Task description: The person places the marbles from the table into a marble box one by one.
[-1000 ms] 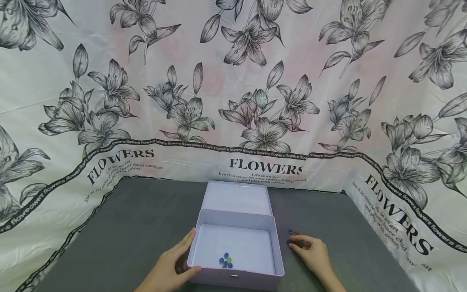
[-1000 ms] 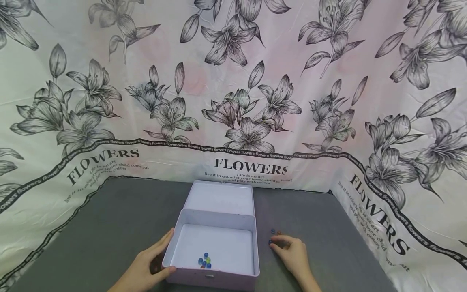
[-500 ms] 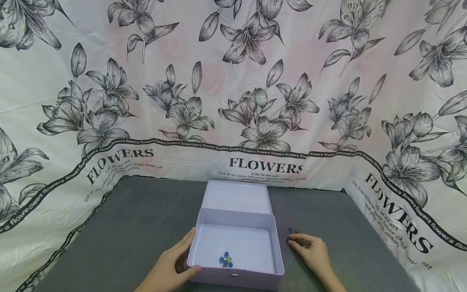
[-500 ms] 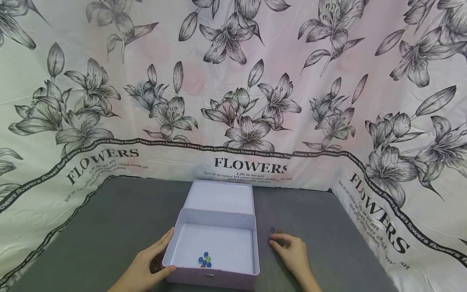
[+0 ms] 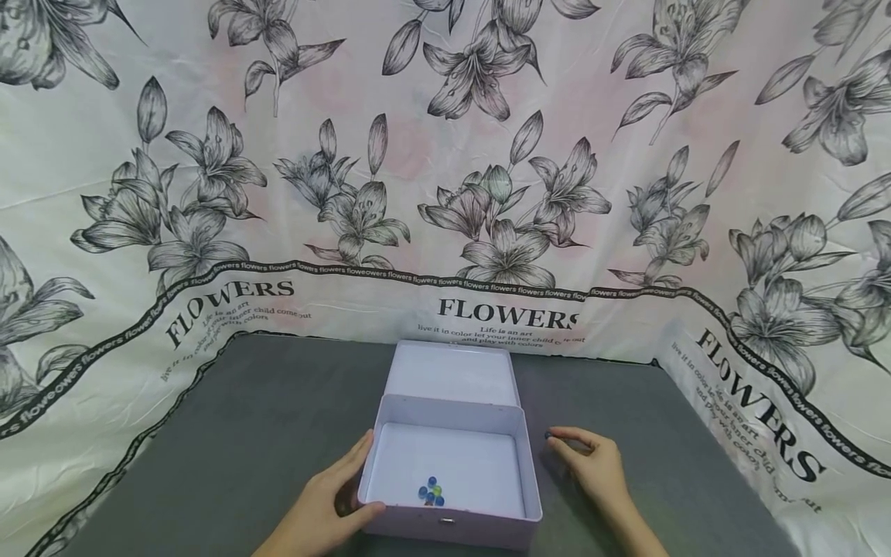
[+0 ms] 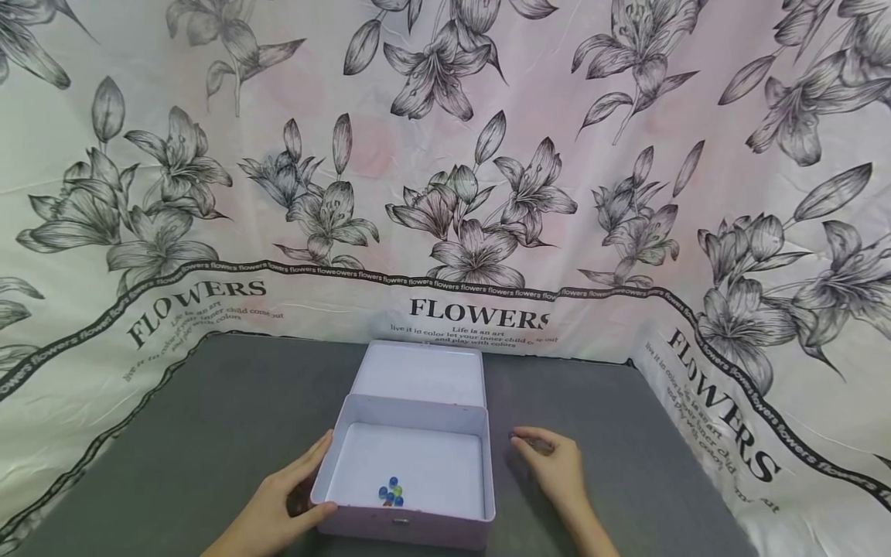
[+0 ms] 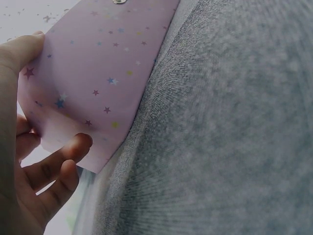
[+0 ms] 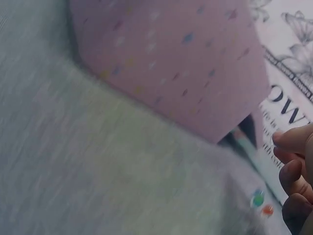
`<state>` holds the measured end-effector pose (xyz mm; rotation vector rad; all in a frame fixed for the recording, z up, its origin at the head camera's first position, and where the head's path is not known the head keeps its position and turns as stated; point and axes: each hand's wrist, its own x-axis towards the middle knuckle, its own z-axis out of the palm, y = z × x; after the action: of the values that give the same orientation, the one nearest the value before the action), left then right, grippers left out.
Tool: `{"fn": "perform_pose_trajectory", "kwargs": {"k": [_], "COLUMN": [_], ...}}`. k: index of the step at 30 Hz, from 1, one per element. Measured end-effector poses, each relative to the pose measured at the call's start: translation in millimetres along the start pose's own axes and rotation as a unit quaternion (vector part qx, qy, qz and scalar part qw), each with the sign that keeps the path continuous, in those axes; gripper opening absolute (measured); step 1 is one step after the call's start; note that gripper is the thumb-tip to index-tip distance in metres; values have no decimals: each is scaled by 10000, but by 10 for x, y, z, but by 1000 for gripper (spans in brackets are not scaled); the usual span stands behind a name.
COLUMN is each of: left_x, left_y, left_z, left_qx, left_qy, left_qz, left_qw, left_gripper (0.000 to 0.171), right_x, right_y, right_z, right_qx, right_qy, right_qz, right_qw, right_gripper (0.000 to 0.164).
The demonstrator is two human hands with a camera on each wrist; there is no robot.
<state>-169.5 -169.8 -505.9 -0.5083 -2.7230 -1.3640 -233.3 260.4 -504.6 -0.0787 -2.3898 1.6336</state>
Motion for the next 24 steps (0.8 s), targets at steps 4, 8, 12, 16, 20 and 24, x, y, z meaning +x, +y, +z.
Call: {"fn": "perform_pose_trajectory", "kwargs": {"k": [4,8,12,16,20,24], "left_x": [4,1,-1,-14,-18,-18], "left_y": [-8,-8,-6,-12,-21,-12], "left_z": [2,0,5,14,14,6], "left_qx": [1,-48,-25,20,73,131], "left_qy": [9,-26,-38,-14,71,127], "left_qz": [45,22,8,62,154,263], "left_qw": [10000,10000,10000,10000,9998,9995], "left_gripper": [95,95,96,95,94,92], "right_x": [47,102,137,143,166,180], "right_y": [-140,-315,-487,-622,-699,-757], "right_z": [22,97,189,291,406,513], "right_qx": [138,364,499,557,581,694], "right_qy": [-24,-181,-239,-246,-277,-381], "right_qz": [-114,-288,-398,-486,-584,-650], "right_qw": [9998,9988,9977,9970,9962,9947], "right_gripper": [27,26,25,23,20,20]}}
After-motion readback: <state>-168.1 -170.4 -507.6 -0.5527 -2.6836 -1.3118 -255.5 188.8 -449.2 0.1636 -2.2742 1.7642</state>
